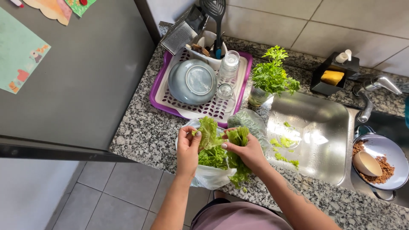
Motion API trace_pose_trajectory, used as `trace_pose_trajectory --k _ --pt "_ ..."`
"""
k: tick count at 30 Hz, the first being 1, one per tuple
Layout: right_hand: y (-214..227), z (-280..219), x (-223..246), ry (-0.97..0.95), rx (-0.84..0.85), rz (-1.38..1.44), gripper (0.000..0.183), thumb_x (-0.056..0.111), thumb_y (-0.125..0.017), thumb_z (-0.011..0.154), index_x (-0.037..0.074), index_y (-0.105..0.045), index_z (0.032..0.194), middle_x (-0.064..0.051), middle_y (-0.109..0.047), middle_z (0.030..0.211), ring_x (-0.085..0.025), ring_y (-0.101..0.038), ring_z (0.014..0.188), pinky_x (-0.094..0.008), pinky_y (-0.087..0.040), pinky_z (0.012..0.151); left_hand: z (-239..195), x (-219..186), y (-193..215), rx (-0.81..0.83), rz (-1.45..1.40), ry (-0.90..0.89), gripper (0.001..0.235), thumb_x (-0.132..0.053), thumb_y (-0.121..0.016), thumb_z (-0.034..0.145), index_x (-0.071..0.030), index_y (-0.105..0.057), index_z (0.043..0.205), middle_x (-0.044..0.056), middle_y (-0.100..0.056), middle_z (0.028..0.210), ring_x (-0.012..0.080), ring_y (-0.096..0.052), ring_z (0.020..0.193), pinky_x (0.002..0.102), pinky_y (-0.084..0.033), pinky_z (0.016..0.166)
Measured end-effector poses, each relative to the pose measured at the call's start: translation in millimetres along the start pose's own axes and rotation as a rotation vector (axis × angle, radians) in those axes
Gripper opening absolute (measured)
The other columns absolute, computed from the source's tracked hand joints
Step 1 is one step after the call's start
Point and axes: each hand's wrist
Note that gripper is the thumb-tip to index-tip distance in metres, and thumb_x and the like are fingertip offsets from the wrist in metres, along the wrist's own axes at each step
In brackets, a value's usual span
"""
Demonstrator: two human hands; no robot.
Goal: The person fills a white electric kettle with water from the kitchen sink and places it on its base. They then open a plastic bag containing lettuce, remove several leaves, and tear them into smaller pieces by hand over the sink.
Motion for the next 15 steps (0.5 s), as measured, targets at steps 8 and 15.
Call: trace_pose_trajectory --k 8,15 --pt "1 -10 17 -0.146 -0.064 0.286 0.037 0.011 -0.079 0.068 -0.001 -0.068 0.102 -0.013 -0.066 0.079 -0.017 -0.059 0.067 -0.033 -0.052 0.061 -23 -36 -31 0.044 -0.237 0.043 0.019 -0.009 -0.061 0.089 -0.016 -0.043 0.092 -0.005 -0.062 0.096 0.0020 -0.056 0.076 0.014 -0.048 0.063" --pt "11 -9 -1 -0.186 0.014 0.413 0.029 0.014 -0.075 0.075 -0.002 -0.064 0.095 -0.015 -0.065 0.080 -0.019 -0.060 0.060 -0.035 -0.055 0.054 -23 -29 -39 0.063 -0.348 -0.068 0.026 -0.004 -0.060 0.089 -0.016 -0.037 0.090 -0.004 -0.062 0.098 0.0037 -0.060 0.076 0.013 -0.051 0.060"
Point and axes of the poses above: each hand's wrist, its own z-axis towards the middle knuckle, its own y-axis out of the back of the hand, x = y × z
